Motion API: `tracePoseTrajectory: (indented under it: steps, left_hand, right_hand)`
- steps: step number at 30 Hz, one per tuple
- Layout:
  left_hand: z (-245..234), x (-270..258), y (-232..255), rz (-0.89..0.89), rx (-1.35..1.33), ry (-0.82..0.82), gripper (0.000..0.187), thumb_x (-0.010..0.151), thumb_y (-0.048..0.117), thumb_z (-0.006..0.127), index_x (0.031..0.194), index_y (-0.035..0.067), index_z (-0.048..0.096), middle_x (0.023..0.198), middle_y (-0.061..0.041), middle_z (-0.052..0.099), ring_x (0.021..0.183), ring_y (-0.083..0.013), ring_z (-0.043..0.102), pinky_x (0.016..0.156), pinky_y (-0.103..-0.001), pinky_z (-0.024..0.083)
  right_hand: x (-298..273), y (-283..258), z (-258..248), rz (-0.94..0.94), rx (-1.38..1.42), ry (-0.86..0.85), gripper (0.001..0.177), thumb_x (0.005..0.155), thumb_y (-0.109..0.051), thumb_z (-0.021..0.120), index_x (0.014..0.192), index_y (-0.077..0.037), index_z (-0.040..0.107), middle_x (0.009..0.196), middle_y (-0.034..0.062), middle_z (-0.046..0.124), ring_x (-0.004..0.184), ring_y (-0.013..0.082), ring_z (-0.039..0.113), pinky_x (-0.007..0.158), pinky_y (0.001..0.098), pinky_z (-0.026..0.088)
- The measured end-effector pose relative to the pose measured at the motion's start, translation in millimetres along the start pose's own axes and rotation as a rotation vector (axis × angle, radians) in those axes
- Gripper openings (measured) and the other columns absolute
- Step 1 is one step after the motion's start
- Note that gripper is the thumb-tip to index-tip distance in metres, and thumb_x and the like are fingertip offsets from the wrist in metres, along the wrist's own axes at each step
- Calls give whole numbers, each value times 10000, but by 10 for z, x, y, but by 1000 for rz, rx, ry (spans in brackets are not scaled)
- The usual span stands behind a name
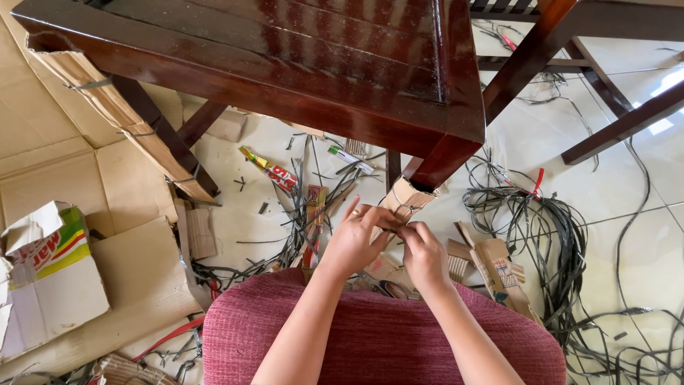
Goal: Wrapping a wooden chair leg with protective cardboard strips and securing them by twisting thin wire ties.
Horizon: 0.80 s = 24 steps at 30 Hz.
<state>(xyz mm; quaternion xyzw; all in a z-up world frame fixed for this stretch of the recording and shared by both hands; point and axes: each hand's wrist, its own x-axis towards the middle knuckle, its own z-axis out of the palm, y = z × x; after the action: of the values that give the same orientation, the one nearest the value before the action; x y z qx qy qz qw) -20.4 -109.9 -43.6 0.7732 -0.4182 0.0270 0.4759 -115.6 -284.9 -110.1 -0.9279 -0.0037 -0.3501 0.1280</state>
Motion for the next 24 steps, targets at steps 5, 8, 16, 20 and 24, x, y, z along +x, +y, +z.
tracePoseTrajectory:
  steps: [5,8,16,20,24]
  left_hand:
    - [87,-83,-210,-139,-10,58,187,813,107,755,963,201,695,883,71,752,1014,-136,676,1125,-413,432]
    - [13,-104,-26,-312,-209,-21,163,837,179,744,1000,175,739,893,3,765,919,-174,724,935,-350,572]
    - [19,-54,156,-429,-286,-85,61,871,123,775,905,76,796,765,-81,763,724,-238,749,705,-335,624]
    - [116,-21,6,-449,-262,-17,51,844,163,747,873,156,789,763,-15,758,780,-172,747,773,-296,591]
    - [-69,18,133,-573,-310,59,74,829,194,712,870,180,772,757,-15,734,772,-186,716,721,-326,579]
  right_hand:
    - [105,-31,-153,277,421,-164,103,916,13,675,906,-81,716,804,78,647,738,325,681,661,424,547]
    - [136,-54,-219,344,513,-187,94,926,2,682,914,-80,726,804,97,662,744,309,676,702,415,540]
    - [279,-180,-276,233,476,-38,81,916,-17,721,923,-93,748,797,56,662,716,270,681,660,340,548]
    - [211,-124,-163,158,331,69,78,924,-57,744,952,-127,766,816,16,676,725,245,696,663,328,561]
    - [210,-52,-166,143,310,170,87,982,-57,693,955,-120,746,844,2,685,739,225,704,694,305,569]
